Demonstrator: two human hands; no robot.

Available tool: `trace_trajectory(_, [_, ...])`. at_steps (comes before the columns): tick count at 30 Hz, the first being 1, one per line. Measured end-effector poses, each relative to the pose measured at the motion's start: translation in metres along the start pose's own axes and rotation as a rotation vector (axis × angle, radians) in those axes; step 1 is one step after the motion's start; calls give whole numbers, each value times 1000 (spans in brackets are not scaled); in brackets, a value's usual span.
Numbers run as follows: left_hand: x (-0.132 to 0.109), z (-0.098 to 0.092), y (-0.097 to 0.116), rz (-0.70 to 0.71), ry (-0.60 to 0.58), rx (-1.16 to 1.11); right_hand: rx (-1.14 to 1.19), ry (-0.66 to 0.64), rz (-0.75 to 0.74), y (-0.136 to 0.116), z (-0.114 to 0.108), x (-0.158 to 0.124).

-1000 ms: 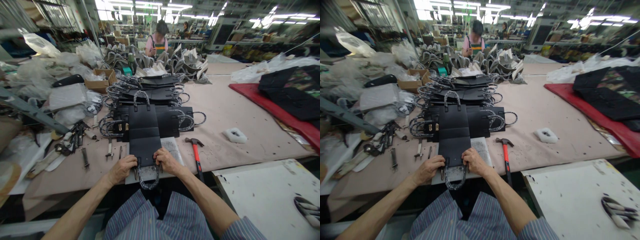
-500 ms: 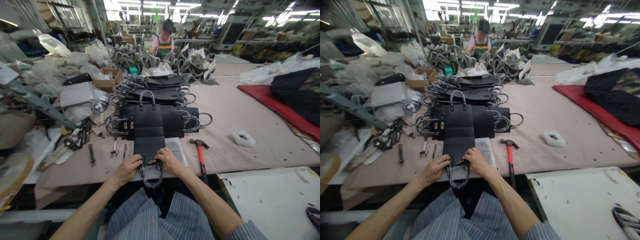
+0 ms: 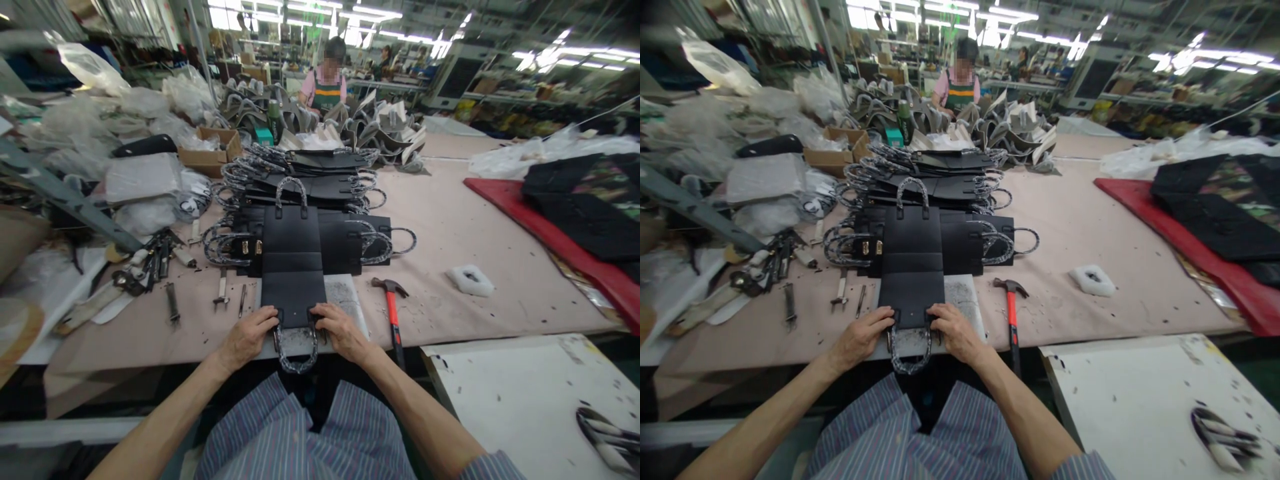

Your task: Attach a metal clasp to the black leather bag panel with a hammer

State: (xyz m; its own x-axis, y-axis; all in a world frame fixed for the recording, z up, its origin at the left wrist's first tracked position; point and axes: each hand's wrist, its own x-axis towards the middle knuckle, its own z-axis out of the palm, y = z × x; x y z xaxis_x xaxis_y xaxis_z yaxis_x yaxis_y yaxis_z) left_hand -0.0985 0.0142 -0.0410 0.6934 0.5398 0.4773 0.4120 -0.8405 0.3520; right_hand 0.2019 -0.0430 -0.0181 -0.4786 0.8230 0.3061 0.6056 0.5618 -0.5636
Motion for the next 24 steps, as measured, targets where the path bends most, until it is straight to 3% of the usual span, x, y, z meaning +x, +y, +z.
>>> trace_trajectory(7, [0, -5, 14, -82, -20, -34, -116, 16, 50, -1, 21, -18])
trace_trajectory(10, [-3, -10, 18, -184, 7, -94, -95, 105, 103, 5, 27, -18])
trace_trajectory(13, [-9, -24, 9, -385, 154, -53, -123, 205, 176, 12, 32, -18])
trace_trajectory(16, [-11, -47, -12, -730, 267, 135, -200, 200, 212, 18, 36, -18])
trace_trajectory(18, [-9, -65, -28, -942, 236, 234, -209, 176, 212, 19, 37, -17])
trace_trajectory(20, [-3, -77, -39, -1056, 140, 274, -191, 172, 212, 21, 38, -15])
trace_trajectory(24, [16, -79, -38, -1068, -64, 301, -145, 193, 229, 23, 38, -15])
